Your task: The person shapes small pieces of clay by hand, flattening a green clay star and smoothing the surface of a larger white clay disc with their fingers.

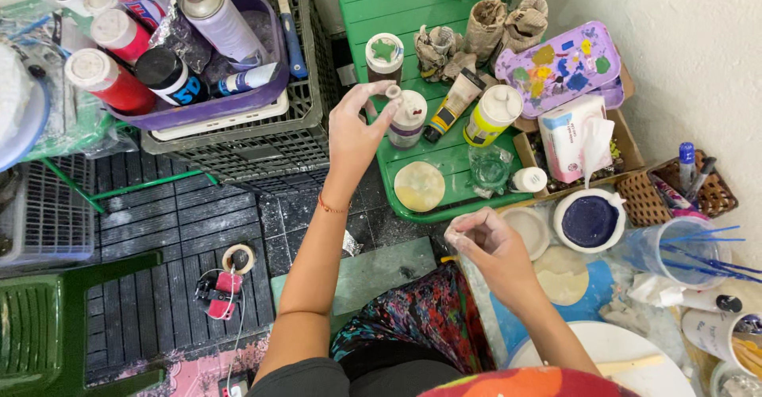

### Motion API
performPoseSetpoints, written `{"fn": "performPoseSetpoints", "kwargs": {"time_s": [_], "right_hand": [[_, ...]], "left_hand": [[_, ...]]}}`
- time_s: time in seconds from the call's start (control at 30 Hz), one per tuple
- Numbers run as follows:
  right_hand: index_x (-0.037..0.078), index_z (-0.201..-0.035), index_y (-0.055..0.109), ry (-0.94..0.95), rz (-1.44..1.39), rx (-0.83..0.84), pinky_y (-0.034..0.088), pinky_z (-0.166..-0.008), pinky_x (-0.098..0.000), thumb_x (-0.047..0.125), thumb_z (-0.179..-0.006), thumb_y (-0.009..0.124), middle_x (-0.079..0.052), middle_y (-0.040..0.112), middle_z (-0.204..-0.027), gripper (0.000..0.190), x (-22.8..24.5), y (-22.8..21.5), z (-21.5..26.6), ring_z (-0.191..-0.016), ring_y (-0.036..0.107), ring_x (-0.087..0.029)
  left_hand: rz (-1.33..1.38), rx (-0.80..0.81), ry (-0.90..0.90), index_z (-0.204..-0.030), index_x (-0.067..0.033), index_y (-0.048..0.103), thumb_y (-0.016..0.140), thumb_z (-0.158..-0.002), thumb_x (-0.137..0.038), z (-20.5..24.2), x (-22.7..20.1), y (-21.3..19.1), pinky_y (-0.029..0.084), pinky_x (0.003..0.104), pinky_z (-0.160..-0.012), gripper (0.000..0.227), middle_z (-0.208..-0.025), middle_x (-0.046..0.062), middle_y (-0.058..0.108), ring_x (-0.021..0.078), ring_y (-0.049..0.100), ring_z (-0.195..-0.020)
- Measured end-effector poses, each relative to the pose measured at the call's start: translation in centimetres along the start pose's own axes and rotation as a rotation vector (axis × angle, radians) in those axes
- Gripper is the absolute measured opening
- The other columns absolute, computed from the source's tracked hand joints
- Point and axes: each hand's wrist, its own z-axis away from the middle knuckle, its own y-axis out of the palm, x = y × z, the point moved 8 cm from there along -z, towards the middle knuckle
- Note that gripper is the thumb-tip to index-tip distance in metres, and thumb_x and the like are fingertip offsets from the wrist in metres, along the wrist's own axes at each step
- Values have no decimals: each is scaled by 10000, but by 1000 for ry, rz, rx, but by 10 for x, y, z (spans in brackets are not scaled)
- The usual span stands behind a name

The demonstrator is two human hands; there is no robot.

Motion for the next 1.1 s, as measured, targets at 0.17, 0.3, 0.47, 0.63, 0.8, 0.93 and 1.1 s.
{"fn": "performPoseSetpoints", "kwargs": {"time_s": [0.17, 0.3, 0.47, 0.63, 0.8, 0.93, 1.1], "right_hand": [[27, -1039, 581, 77, -7, -45, 529, -945, -312, 6, -926, 666, -76, 669, -1094, 143, -15, -6, 7, -1030, 663, -150], [19, -1040, 583, 70, 16, -52, 529, -958, -305, 10, -919, 667, -67, 663, -1125, 148, -23, -10, 7, -1041, 669, -145], [20, -1108, 579, 70, 32, -84, 513, -973, -306, 2, -929, 634, -77, 669, -1111, 188, -27, -16, 8, -1066, 653, -151], [28, -1160, 563, 50, -14, -103, 489, -981, -299, -13, -919, 629, -61, 652, -1111, 254, -24, -19, 11, -1090, 624, -145], [26, -1157, 576, 53, 3, -120, 482, -975, -294, 6, -930, 642, -59, 647, -1109, 237, -21, -19, 14, -1089, 616, -140], [20, -1182, 588, 62, -15, -136, 483, -981, -283, 28, -936, 647, -57, 652, -1144, 253, -14, -14, 20, -1098, 619, -126], [41, -1229, 671, 155, 192, -233, 491, -793, -273, 60, -919, 688, -68, 707, -1045, 311, -7, -20, 49, -907, 622, -140]], "left_hand": [[-18, 59, -25, -1205, -104, 753, 799, -884, -147, -12, 31, 17, 511, 259, -682, 327, -1014, 21, 747, 120, 539, -692], [-22, 142, -150, -1281, -122, 710, 806, -824, -164, -14, 40, 29, 487, 257, -631, 469, -1017, 0, 798, 121, 474, -649], [27, 201, -226, -1319, -117, 699, 808, -777, -115, -12, 48, 31, 472, 243, -640, 552, -1016, -12, 813, 96, 434, -654], [245, 273, -239, -1374, -18, 633, 727, -783, 5, -13, 66, 36, 465, 214, -673, 598, -1121, 17, 797, 62, 414, -692], [352, 224, -254, -1377, 33, 625, 648, -822, 79, -11, 84, 40, 486, 200, -721, 557, -1180, 50, 788, 38, 495, -758], [427, 176, -173, -1405, 28, 625, 620, -903, 80, -12, 69, 35, 529, 199, -862, 505, -1247, 65, 778, 27, 655, -976], [161, -153, -103, -1202, -34, 706, 765, -883, -25, 16, -3, 6, 433, 239, -646, 324, -1042, 55, 739, 85, 529, -731]]}}
